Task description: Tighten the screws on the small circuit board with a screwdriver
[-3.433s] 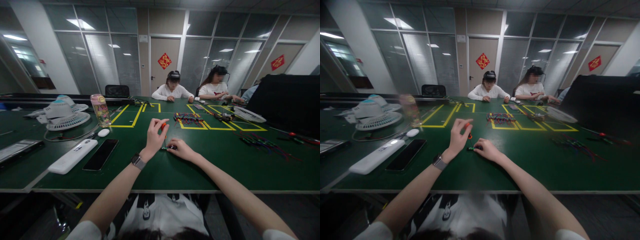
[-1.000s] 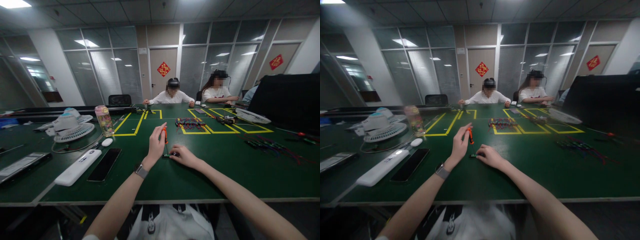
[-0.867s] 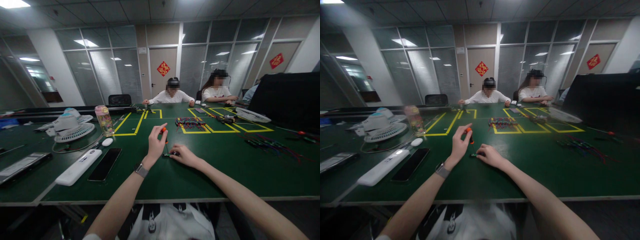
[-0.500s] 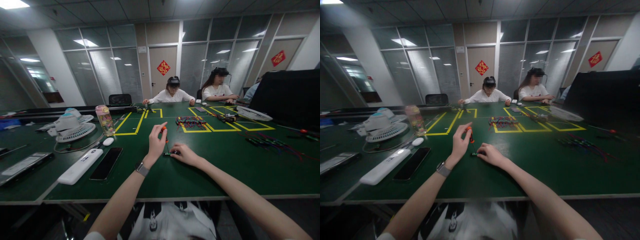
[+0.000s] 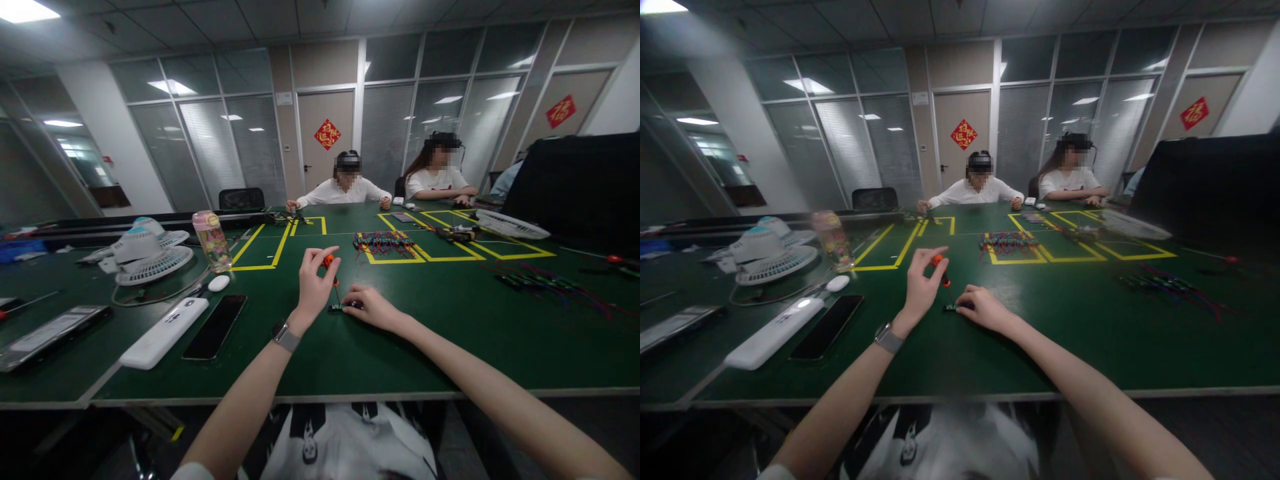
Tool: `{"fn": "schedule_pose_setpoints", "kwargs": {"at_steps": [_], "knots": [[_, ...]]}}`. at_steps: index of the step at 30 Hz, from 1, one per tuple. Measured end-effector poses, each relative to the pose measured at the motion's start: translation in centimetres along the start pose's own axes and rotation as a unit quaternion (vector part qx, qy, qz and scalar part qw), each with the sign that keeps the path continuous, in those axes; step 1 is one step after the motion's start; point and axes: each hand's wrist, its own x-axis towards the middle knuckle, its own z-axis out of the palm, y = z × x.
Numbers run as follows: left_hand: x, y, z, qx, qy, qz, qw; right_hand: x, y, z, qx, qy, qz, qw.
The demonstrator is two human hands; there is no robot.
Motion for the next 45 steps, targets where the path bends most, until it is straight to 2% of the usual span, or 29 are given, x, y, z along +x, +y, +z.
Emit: {"fn": "schedule_pose_setpoints", "kwargs": {"at_steps": [5,10,16,20,22,24,27,29,33,35,39,42,45], "knots": [[0.1,0.1,-0.1,-0.041,-0.033,0.003,0.999,0.0,-0.1,-0.1,0.003,0.003,0.001,1.0],[0.1,0.1,-0.1,-0.022,-0.014,-0.004,1.0,0.1,-0.3,-0.2,0.003,0.002,0.003,1.0],[0.0,-0.3,0.2,-0.114,-0.074,-0.036,0.99,0.1,0.2,0.1,-0.018,0.012,0.001,1.0],[0.0,-0.5,0.3,-0.078,-0.034,-0.035,0.996,0.1,0.5,0.2,-0.046,0.021,-0.011,0.999],[0.1,-0.4,0.2,-0.076,-0.034,-0.036,0.996,0.1,0.6,0.3,-0.042,0.027,-0.016,0.999],[0.4,-0.4,0.2,-0.118,-0.056,-0.051,0.99,0.1,0.7,0.4,-0.033,0.032,-0.02,0.999],[0.8,-0.6,0.2,-0.214,-0.102,-0.112,0.965,0.1,0.8,0.6,-0.012,0.033,-0.021,0.999],[0.8,-0.7,0.1,-0.201,-0.082,-0.114,0.969,0.2,0.9,0.8,0.003,0.036,-0.016,0.999],[0.6,-0.6,0.1,-0.119,-0.041,-0.073,0.989,0.3,1.0,1.2,0.022,0.044,-0.004,0.999],[0.7,-0.6,0.2,-0.154,-0.053,-0.094,0.982,0.3,0.9,1.3,0.032,0.047,0.002,0.998],[1.0,-0.9,0.3,-0.281,-0.089,-0.159,0.942,0.3,0.9,1.2,0.046,0.04,0.008,0.998],[1.0,-0.8,0.1,-0.241,-0.079,-0.136,0.958,0.3,0.9,1.1,0.051,0.038,0.017,0.998],[0.7,-0.3,-0.2,-0.114,-0.04,-0.069,0.99,0.3,1.0,1.1,0.055,0.037,0.025,0.997]]}}
